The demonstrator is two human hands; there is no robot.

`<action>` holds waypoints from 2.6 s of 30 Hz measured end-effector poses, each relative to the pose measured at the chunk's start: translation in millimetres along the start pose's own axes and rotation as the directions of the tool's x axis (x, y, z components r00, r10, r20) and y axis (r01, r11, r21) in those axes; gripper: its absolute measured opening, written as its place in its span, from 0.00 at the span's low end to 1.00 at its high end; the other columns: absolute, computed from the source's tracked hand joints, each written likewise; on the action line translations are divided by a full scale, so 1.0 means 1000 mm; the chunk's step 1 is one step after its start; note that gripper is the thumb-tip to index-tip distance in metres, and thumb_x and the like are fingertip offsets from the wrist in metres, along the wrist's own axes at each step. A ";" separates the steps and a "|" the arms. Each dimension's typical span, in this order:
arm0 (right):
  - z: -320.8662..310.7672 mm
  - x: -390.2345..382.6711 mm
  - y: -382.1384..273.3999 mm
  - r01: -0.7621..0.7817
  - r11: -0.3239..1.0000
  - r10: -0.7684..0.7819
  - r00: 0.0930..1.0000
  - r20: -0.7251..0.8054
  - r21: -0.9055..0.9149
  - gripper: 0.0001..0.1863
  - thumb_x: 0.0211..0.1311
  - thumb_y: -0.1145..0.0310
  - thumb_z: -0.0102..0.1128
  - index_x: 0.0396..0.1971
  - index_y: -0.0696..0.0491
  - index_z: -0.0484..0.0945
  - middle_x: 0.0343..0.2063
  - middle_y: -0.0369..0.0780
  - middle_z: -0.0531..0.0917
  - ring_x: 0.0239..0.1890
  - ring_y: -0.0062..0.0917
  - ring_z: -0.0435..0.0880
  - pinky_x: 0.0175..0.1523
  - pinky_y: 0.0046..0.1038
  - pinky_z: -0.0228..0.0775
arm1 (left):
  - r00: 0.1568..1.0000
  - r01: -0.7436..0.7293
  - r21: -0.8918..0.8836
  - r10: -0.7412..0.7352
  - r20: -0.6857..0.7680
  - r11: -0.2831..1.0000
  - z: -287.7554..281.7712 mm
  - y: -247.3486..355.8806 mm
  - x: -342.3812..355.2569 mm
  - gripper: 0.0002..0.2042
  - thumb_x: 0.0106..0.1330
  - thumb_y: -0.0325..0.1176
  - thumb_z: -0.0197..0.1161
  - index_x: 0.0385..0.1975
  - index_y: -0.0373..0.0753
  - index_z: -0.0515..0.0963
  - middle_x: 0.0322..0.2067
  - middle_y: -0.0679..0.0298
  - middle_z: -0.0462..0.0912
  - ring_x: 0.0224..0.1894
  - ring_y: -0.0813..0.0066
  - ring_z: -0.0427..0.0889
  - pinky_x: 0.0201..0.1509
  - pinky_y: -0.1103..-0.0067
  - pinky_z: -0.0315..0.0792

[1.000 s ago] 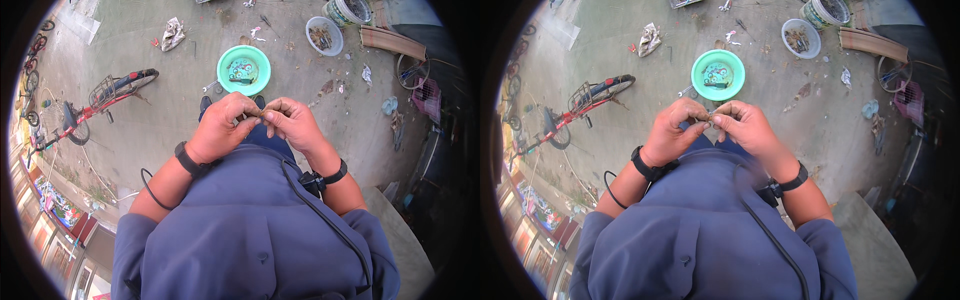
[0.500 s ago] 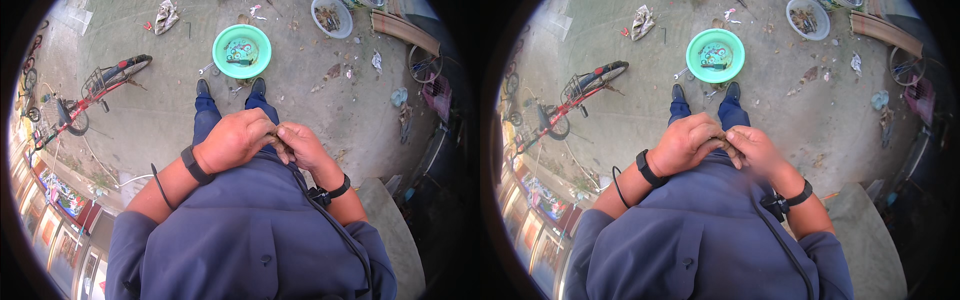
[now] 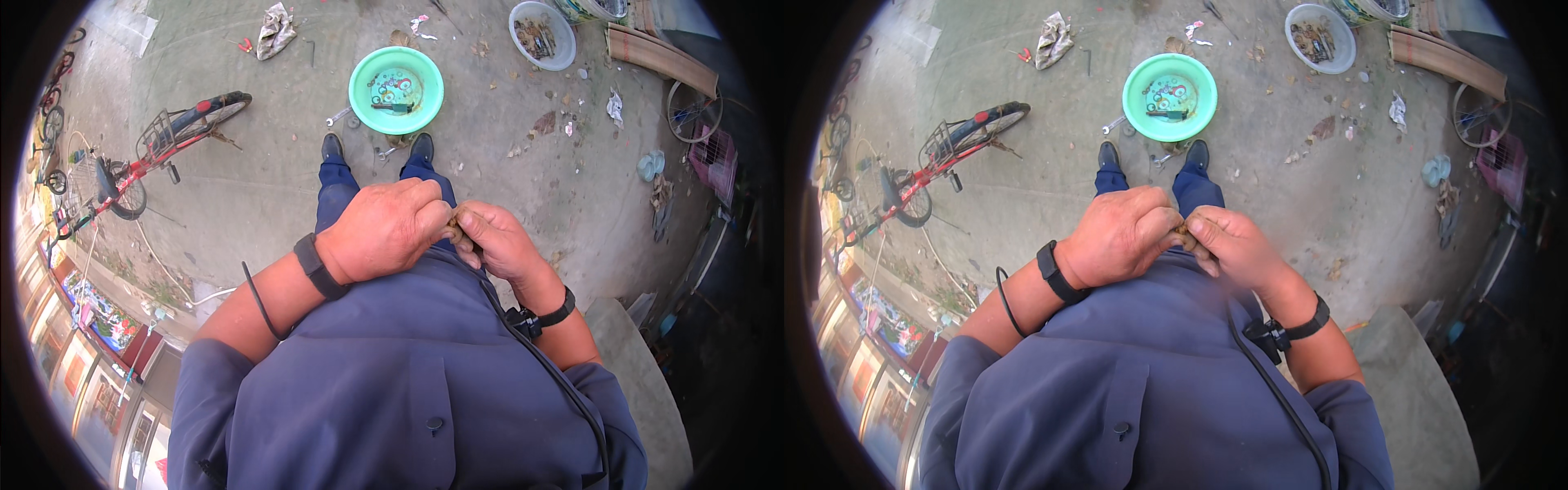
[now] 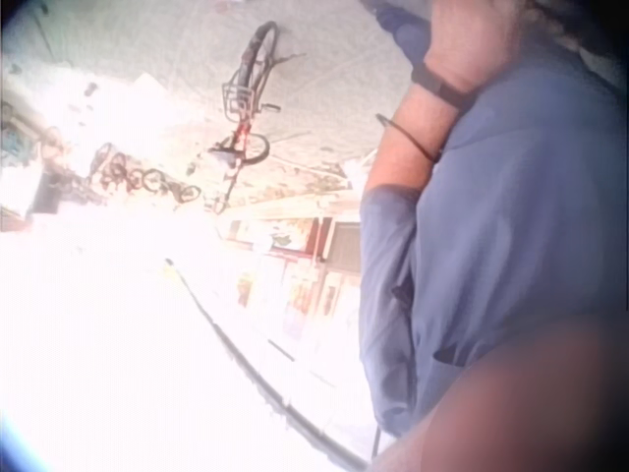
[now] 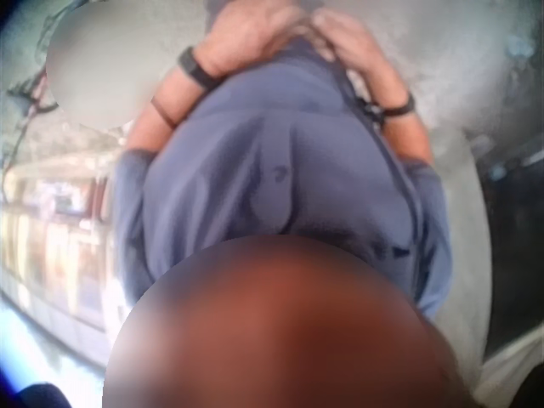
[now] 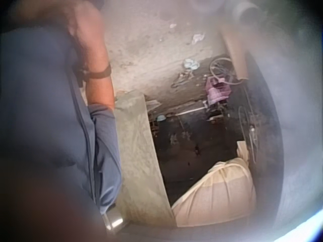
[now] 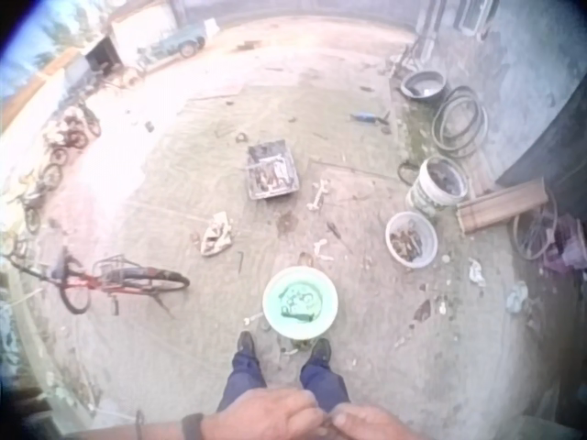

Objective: The person positions a red bicycle upright, then uses a wrench to tighten bolts on the rear rack and seat post. The person also handles small hardware pieces from a green basin, appearing to prepare or install fasteners for the rack.

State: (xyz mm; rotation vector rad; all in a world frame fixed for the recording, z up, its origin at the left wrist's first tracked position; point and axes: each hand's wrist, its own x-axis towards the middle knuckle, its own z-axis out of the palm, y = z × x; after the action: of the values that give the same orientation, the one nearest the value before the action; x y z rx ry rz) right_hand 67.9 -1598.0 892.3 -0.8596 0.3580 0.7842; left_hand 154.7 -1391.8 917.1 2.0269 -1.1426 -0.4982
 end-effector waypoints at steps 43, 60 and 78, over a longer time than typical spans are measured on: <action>0.177 -0.025 -0.059 0.453 0.790 -0.401 0.892 0.210 -0.414 0.19 0.79 0.57 0.48 0.30 0.54 0.75 0.19 0.29 0.70 0.19 0.10 0.66 0.25 0.17 0.59 | 0.905 -0.130 0.162 0.183 -0.383 0.978 -0.121 0.080 -0.099 0.11 0.60 0.27 0.69 0.40 0.37 0.75 0.27 0.59 0.76 0.26 0.60 0.76 0.27 0.70 0.70; 0.246 -0.011 -0.052 0.191 0.981 -0.194 0.961 0.196 0.036 0.22 0.79 0.52 0.46 0.31 0.55 0.75 0.21 0.31 0.68 0.18 0.15 0.64 0.21 0.19 0.57 | 0.858 -0.199 0.267 0.299 -0.418 0.943 -0.179 0.078 -0.143 0.12 0.62 0.35 0.69 0.40 0.39 0.75 0.25 0.60 0.76 0.23 0.62 0.75 0.24 0.71 0.69; 0.266 0.000 -0.058 0.277 0.960 -0.264 0.946 0.189 -0.048 0.22 0.79 0.52 0.46 0.32 0.54 0.75 0.20 0.32 0.70 0.17 0.14 0.63 0.22 0.18 0.57 | 0.880 -0.187 0.315 0.301 -0.367 0.930 -0.205 0.075 -0.149 0.12 0.59 0.34 0.70 0.37 0.40 0.75 0.26 0.60 0.74 0.26 0.62 0.76 0.26 0.72 0.70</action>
State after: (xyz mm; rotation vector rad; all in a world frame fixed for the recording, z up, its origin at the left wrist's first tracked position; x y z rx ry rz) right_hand 104.8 -1412.3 1087.6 -0.8773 0.0473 0.6155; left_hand 165.4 -1204.1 1103.3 2.0391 -1.2262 0.2229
